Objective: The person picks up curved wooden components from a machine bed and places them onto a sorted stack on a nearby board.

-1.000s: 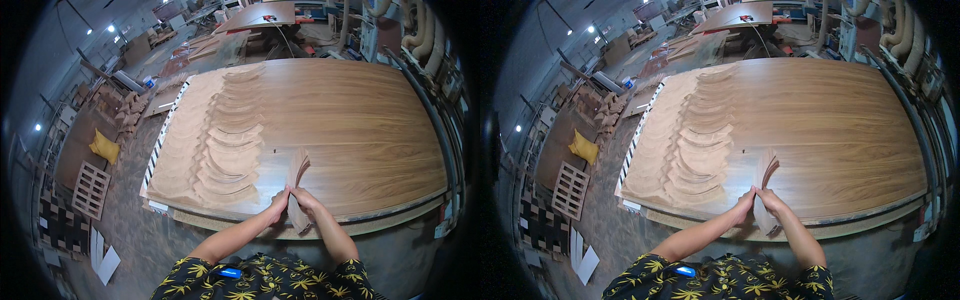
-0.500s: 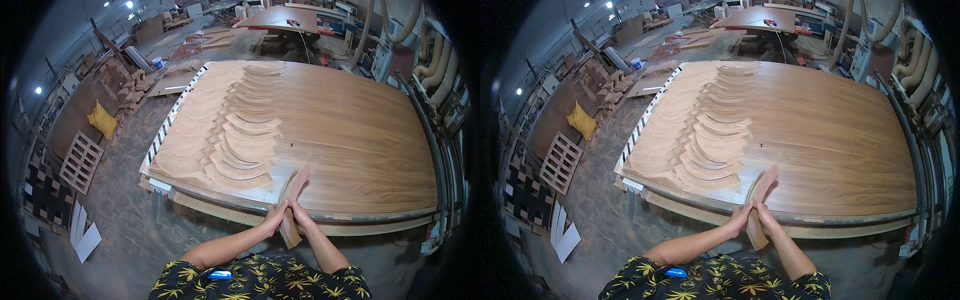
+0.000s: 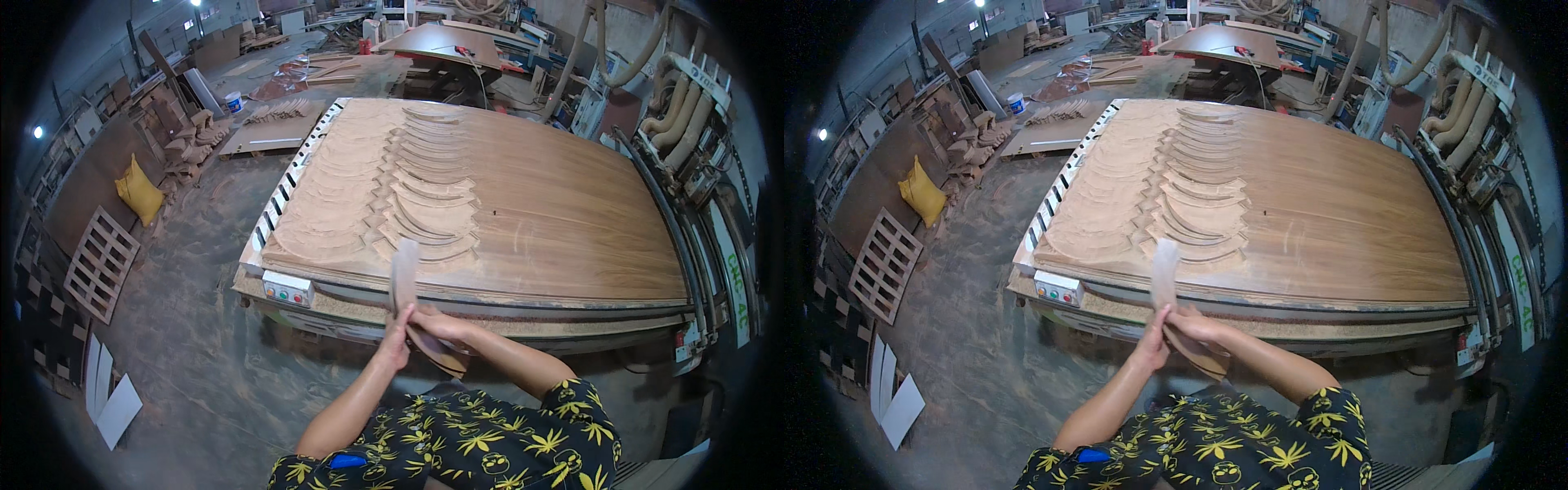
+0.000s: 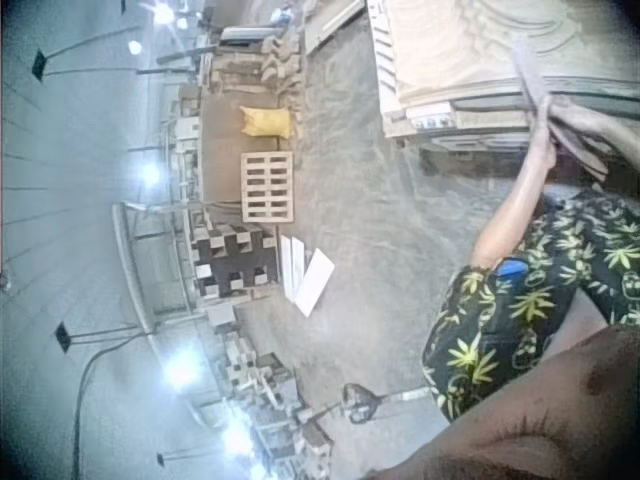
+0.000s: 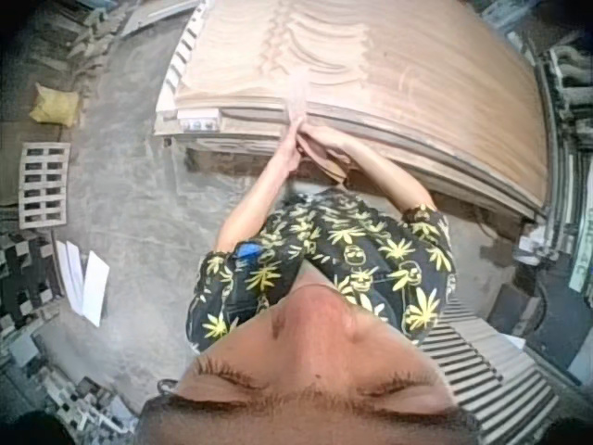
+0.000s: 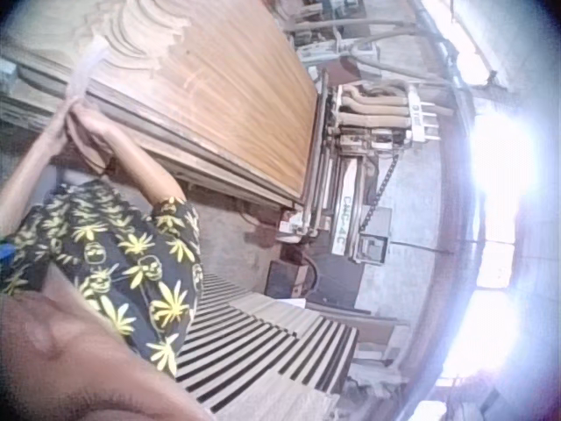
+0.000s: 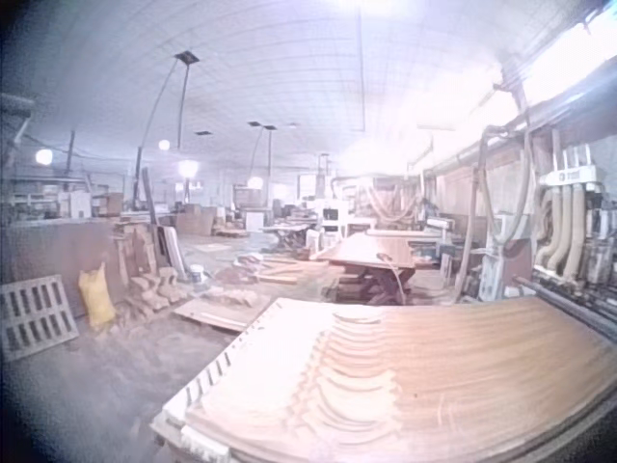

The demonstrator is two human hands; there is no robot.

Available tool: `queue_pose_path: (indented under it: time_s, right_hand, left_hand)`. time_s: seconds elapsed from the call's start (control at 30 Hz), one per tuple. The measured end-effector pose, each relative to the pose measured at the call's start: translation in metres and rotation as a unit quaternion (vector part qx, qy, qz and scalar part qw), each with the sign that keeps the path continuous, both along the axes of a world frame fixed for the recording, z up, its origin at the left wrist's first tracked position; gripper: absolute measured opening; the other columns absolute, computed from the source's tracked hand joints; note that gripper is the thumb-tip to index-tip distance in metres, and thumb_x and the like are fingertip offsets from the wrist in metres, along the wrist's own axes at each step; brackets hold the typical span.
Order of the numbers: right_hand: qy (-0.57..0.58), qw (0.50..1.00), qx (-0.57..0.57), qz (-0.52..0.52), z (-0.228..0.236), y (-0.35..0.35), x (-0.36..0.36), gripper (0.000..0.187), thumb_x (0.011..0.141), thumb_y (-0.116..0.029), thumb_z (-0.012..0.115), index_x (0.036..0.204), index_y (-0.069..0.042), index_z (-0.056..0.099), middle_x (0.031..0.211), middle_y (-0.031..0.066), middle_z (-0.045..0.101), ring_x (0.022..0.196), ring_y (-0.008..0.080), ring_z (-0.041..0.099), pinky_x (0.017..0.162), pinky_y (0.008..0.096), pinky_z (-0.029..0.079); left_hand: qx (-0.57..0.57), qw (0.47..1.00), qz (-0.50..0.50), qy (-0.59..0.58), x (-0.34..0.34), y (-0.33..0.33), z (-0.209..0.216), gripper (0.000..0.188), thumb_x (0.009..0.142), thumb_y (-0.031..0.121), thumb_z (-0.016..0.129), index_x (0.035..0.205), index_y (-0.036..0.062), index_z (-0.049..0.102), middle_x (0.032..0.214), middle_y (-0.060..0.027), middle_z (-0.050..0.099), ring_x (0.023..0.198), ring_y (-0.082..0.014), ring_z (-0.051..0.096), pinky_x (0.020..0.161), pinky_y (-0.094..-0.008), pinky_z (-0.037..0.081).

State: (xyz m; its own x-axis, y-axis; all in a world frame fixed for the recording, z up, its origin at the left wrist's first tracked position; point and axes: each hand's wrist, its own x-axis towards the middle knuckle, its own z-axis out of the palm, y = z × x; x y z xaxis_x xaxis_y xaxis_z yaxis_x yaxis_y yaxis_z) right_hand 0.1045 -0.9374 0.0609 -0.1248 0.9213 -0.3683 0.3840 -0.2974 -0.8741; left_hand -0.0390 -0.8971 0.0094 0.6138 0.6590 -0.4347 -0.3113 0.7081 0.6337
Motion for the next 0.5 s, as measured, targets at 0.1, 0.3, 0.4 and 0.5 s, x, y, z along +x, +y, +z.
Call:
queue_pose_path:
  time_s: [0.1, 0.3, 0.4, 0.5]
  right_hand:
    - [-0.065, 0.996, -0.036, 0.047, 0.016, 0.017, -0.042, 0.070, 0.098, -0.056, 0.041, 0.146, -0.006, 0.045, 0.148, 0.0291, 0.037, 0.137, 0.0457, 0.032, 0.116, 0.0488, 0.023]
    - [-0.092, 0.976, -0.007, 0.197, 0.046, 0.065, -0.089, 0.078, 0.098, -0.056, 0.048, 0.152, -0.002, 0.031, 0.151, 0.0262, 0.032, 0.142, 0.0371, 0.030, 0.116, 0.0399, 0.025]
    - [0.007, 0.965, -0.032, 0.259, 0.049, 0.100, -0.093, 0.075, 0.099, -0.052, 0.049, 0.150, 0.001, 0.035, 0.147, 0.0254, 0.041, 0.138, 0.0337, 0.038, 0.115, 0.0373, 0.028]
    - [-0.010, 0.979, -0.007, 0.204, 0.050, 0.126, -0.080, 0.069, 0.099, -0.050, 0.052, 0.144, 0.002, 0.044, 0.142, 0.0230, 0.050, 0.130, 0.0293, 0.047, 0.111, 0.0367, 0.035]
  left_hand:
    - [-0.029, 0.998, 0.044, -0.044, -0.043, 0.002, 0.011, 0.070, 0.084, 0.043, 0.073, 0.138, 0.0076, 0.044, 0.131, -0.0116, 0.055, 0.122, -0.0243, 0.053, 0.102, -0.0425, 0.045]
    - [-0.034, 0.987, 0.122, -0.104, -0.105, 0.019, 0.019, 0.058, 0.088, 0.042, 0.067, 0.132, 0.0086, 0.052, 0.125, -0.0083, 0.060, 0.116, -0.0235, 0.058, 0.103, -0.0392, 0.044]
    - [-0.013, 0.980, 0.165, -0.108, -0.122, 0.027, 0.018, 0.060, 0.087, 0.045, 0.065, 0.134, 0.0088, 0.052, 0.127, -0.0075, 0.060, 0.118, -0.0252, 0.056, 0.103, -0.0426, 0.044]
    - [-0.024, 0.971, 0.209, -0.116, -0.131, 0.037, 0.025, 0.059, 0.089, 0.044, 0.063, 0.134, 0.0077, 0.052, 0.123, -0.0095, 0.061, 0.114, -0.0261, 0.058, 0.101, -0.0431, 0.046]
